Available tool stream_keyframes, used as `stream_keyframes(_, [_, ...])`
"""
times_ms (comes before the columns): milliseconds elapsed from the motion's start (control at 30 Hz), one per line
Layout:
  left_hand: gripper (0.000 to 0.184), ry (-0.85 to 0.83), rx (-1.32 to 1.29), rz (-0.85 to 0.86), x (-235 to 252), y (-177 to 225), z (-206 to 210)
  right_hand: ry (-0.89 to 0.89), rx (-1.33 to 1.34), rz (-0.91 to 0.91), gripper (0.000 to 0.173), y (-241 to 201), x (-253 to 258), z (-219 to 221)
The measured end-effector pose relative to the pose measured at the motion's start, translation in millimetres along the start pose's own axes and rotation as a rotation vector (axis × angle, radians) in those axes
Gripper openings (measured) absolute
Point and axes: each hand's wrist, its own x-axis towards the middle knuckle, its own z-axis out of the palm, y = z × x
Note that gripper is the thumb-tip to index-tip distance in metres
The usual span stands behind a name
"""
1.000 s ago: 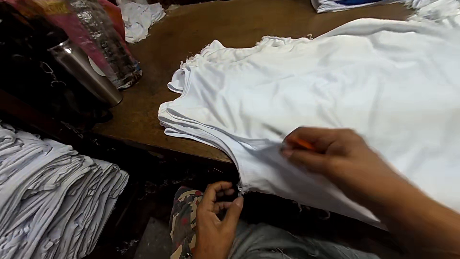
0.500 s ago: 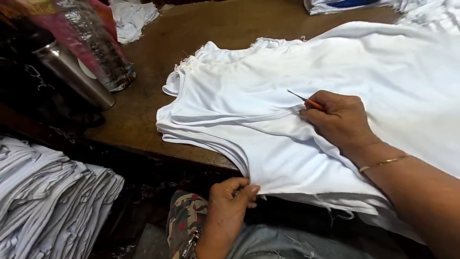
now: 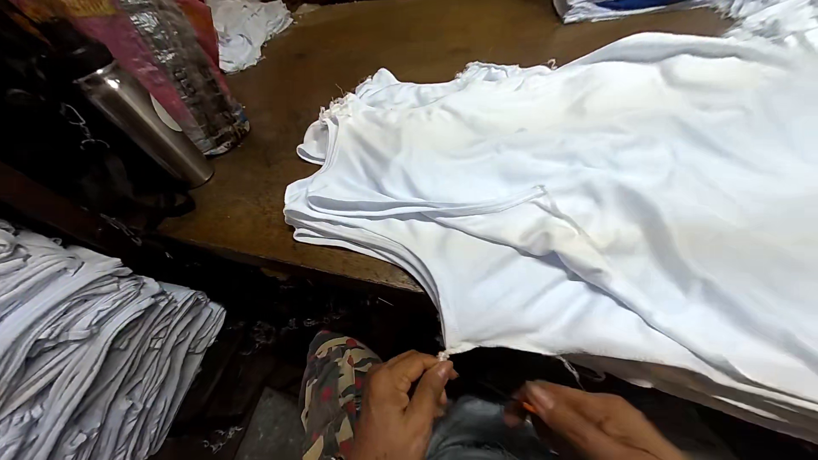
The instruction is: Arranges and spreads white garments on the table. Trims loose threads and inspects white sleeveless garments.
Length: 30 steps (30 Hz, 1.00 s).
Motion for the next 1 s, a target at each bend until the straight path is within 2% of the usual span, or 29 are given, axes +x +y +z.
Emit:
stream_keyframes(100, [0.022, 0.018, 0.041, 0.06, -3, 1, 1, 0.034, 0.089, 0.079, 0.04, 14, 8, 17])
stream_keyframes(400, [0.023, 0.026, -0.005, 0.097, -6, 1, 7, 0.031, 0.314, 0.085, 0.04, 8, 22, 28])
stream_keyframes(700, [0.026, 0.015, -0.007, 0.105, -5, -1, 12, 0.091, 0.303, 0.07, 0.038, 7, 31, 37])
stream_keyframes(933, [0.027, -0.031, 0.069, 0.124, -5, -3, 12, 0.156, 0.131, 0.027, 0.039, 12, 33, 39])
stream_keyframes(1000, [0.026, -0.057, 0.072, 0.104, -8, -5, 13, 0.139, 0.021, -0.073, 0.041, 10, 26, 30])
